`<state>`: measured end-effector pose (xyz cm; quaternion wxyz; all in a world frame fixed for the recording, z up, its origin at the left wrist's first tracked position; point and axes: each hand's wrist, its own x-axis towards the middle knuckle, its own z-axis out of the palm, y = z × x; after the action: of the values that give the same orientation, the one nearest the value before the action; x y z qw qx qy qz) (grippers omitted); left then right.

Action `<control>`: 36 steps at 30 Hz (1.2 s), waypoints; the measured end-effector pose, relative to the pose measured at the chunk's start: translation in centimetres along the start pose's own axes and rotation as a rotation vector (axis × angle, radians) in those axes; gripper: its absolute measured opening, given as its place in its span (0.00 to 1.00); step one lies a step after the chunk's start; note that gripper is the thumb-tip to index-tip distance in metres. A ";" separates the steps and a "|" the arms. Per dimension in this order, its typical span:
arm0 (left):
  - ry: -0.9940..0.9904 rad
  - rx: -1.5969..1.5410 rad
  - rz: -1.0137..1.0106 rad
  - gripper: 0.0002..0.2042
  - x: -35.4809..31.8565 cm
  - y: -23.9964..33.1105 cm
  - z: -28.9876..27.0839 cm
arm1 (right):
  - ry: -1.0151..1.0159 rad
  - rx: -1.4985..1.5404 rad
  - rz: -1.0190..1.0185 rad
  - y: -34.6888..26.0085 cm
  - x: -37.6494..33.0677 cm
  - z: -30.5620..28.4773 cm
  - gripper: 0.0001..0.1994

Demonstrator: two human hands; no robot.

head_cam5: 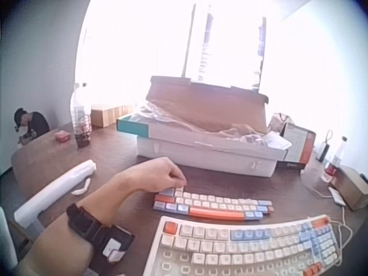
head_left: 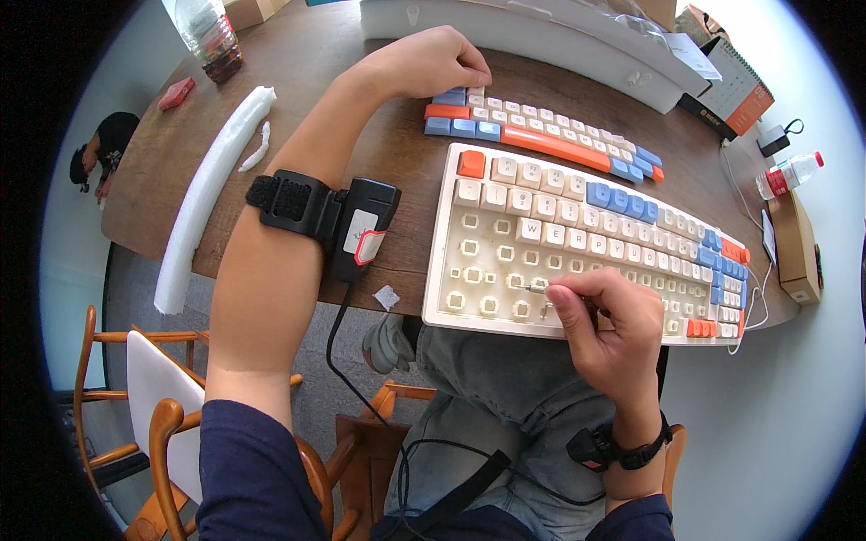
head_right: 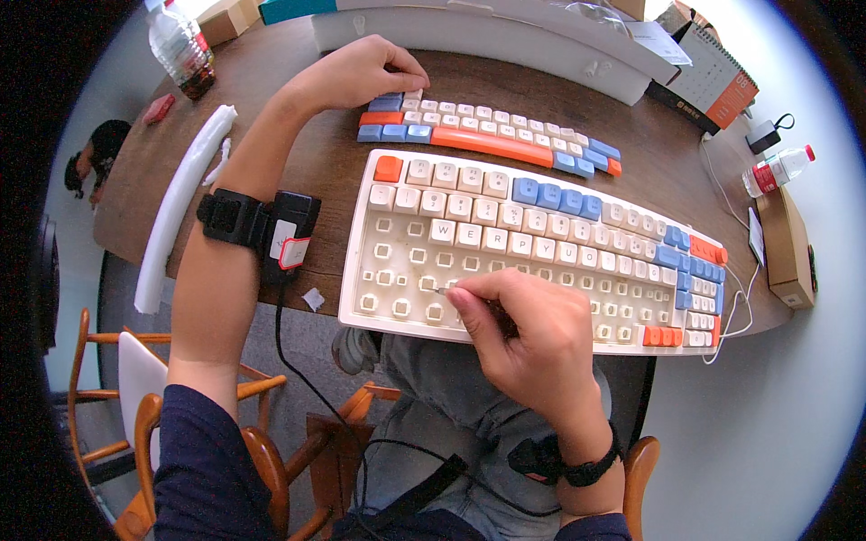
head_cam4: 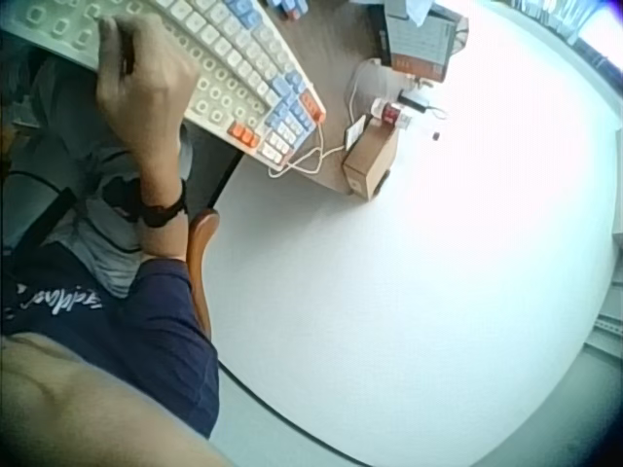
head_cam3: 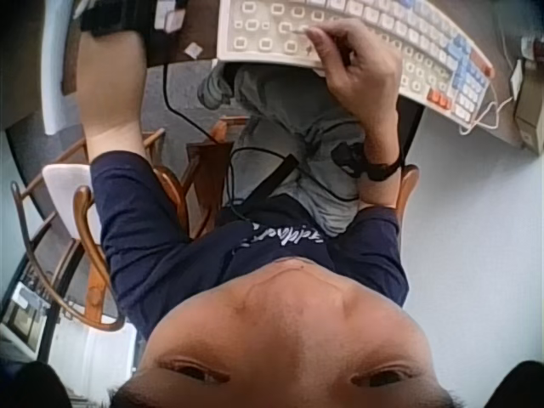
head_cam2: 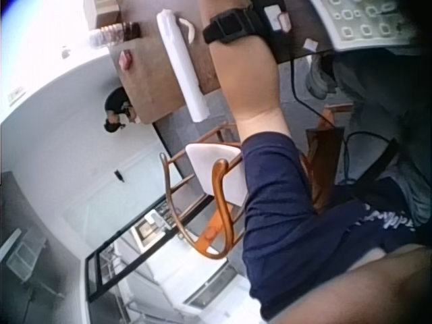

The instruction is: The recorder is placing keycaps and switches onto a mechanical keyboard base.

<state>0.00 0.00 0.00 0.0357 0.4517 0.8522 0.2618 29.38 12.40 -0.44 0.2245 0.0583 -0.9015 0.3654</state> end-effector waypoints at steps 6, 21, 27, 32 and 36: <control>0.127 0.030 0.166 0.13 -0.3 0.9 -0.8 | 0.008 0.075 0.068 0.0 -0.1 -0.2 0.05; -0.431 -0.058 0.220 0.32 -4.7 7.8 -1.5 | -0.009 -0.004 0.415 -3.5 6.2 -2.6 0.10; -0.493 -0.141 0.166 0.31 -4.4 8.0 -0.7 | -0.205 -0.140 0.282 -2.5 7.8 -2.7 0.09; -0.518 -0.160 0.141 0.33 -4.7 7.9 -0.9 | -0.258 0.007 0.225 -3.9 9.7 -4.2 0.09; -0.501 -0.186 0.235 0.37 -4.0 6.7 0.5 | -0.235 0.080 0.193 -2.2 8.3 -3.1 0.09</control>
<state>7.55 0.14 2.05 0.2557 0.5925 0.7311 0.2217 23.66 13.40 6.60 0.0789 0.0228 -0.9077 0.4116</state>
